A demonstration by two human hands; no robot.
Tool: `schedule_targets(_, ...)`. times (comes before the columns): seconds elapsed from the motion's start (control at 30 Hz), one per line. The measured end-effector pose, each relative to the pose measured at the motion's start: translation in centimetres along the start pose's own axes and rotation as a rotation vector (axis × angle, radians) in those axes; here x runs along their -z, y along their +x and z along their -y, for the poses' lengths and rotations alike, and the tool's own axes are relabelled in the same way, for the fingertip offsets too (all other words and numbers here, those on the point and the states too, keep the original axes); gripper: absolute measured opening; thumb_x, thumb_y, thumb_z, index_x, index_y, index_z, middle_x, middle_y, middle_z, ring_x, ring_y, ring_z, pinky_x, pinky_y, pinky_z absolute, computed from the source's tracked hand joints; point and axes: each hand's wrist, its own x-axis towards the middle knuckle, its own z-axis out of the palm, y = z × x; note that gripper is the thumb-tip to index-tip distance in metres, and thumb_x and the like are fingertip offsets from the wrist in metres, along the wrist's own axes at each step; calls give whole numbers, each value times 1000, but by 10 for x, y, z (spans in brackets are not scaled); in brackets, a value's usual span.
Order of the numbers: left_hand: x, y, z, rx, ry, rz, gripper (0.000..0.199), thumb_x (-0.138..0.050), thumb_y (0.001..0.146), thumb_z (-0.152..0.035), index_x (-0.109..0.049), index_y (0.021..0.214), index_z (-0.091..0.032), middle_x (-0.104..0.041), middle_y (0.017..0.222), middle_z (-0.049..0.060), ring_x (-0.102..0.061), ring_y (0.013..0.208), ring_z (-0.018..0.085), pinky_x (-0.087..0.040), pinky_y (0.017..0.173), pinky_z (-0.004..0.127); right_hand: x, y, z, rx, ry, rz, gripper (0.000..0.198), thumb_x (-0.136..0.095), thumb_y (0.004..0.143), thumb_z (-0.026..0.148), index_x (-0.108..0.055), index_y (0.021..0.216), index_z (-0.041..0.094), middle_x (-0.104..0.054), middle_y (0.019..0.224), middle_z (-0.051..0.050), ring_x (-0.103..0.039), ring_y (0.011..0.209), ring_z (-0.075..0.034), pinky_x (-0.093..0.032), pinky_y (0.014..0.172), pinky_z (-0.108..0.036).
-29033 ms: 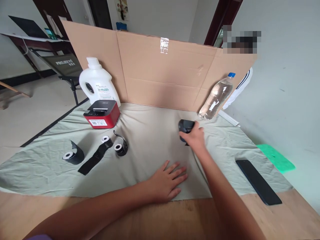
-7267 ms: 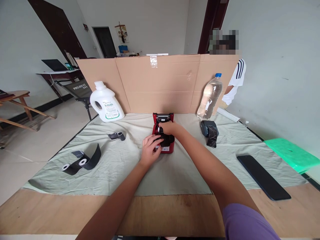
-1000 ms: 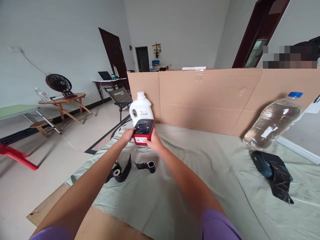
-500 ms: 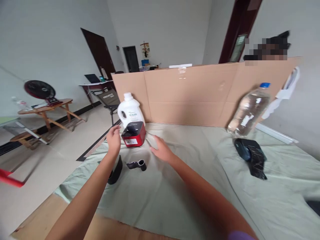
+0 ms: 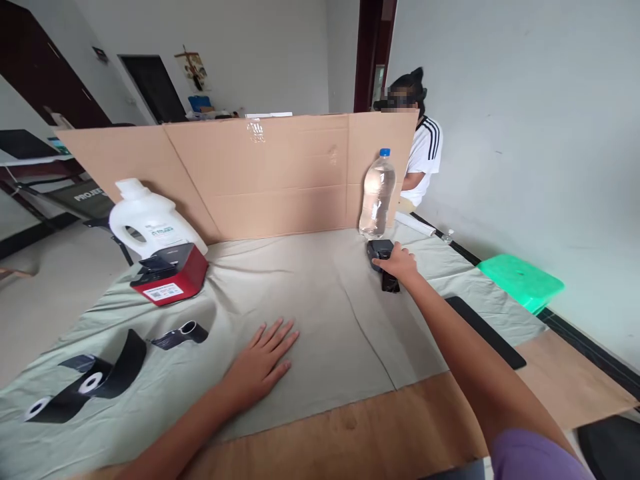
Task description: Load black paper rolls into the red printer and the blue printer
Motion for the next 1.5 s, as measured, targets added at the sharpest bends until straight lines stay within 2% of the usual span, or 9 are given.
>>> schedule_targets(0.2, 3, -7, -5, -9, 37, -13, 57, -27, 105, -50, -21, 159, -35, -19, 167, -1, -17, 155, 27, -16, 125, 57, 1, -8, 25, -55, 20, 102, 106, -71, 72, 59, -19, 157, 22, -44, 142, -24, -46, 131, -43, -46, 92, -45)
schedule_targets(0.5, -10, -9, -3, -45, 83, -138, 56, -31, 104, -48, -28, 158, -32, -28, 165, 1, -22, 154, 27, -18, 124, 53, -39, -152, 136, 366, 71, 33, 108, -71, 71, 59, -19, 159, 25, -54, 121, -17, -54, 114, -38, -42, 91, -42)
schedule_targets(0.7, -2, -12, -9, -8, -1, -100, 57, -33, 103, -50, -34, 156, -30, -33, 164, 2, -21, 154, 30, -17, 124, 59, -66, -202, 187, 426, 178, 109, 101, -74, 71, 52, -28, 157, 24, -56, 121, -21, -54, 112, -42, -42, 92, -50)
schedule_targets(0.97, 13, -20, -16, -15, -136, -170, 45, -49, 97, -43, -59, 138, -27, -47, 156, 5, -32, 149, 30, -23, 122, 55, -68, -209, 182, 344, 198, 152, 112, -77, 68, 59, -25, 159, 19, -55, 126, -28, -62, 106, -44, -48, 86, -54)
schedule_targets(1.07, 23, -24, -10, 108, -254, -253, 28, -50, 95, -37, -75, 101, -25, -74, 115, 6, -65, 114, 27, -47, 100, 41, -51, -201, 166, 333, 204, 235, 112, -64, 73, 76, -26, 158, 14, -54, 132, -31, -65, 105, -44, -49, 87, -53)
schedule_targets(1.13, 31, -19, 3, 263, -392, -351, 34, -47, 95, -36, -74, 80, -23, -75, 81, 3, -70, 81, 21, -51, 78, 32, -42, -189, 154, 340, 265, 254, 101, -52, 82, 77, -32, 156, 12, -59, 130, -29, -65, 110, -41, -49, 91, -50)
schedule_targets(1.27, 43, 18, 44, 512, -839, -457, 22, -59, 88, -34, -71, 97, -19, -72, 78, 2, -58, 54, 12, -46, 61, 25, -53, -161, 143, 388, 470, 204, 64, -38, 98, 51, -46, 147, 11, -71, 116, -18, -66, 111, -32, -48, 98, -44)
schedule_targets(1.37, 47, 56, 68, 674, -1050, -375, 36, -63, 85, -31, -65, 116, -12, -72, 80, 5, -53, 47, 9, -37, 48, 22, -80, -151, 143, 484, 614, 132, 51, -36, 99, 38, -52, 143, 16, -66, 132, -14, -60, 125, -25, -43, 108, -41)
schedule_targets(1.5, 47, 82, 77, 703, -1127, -272, 31, -65, 82, -30, -68, 106, -10, -71, 77, 6, -48, 44, 7, -23, 39, 19, -106, -151, 142, 534, 651, 83, 52, -28, 102, 40, -53, 141, 18, -57, 145, -11, -52, 136, -24, -39, 114, -42)
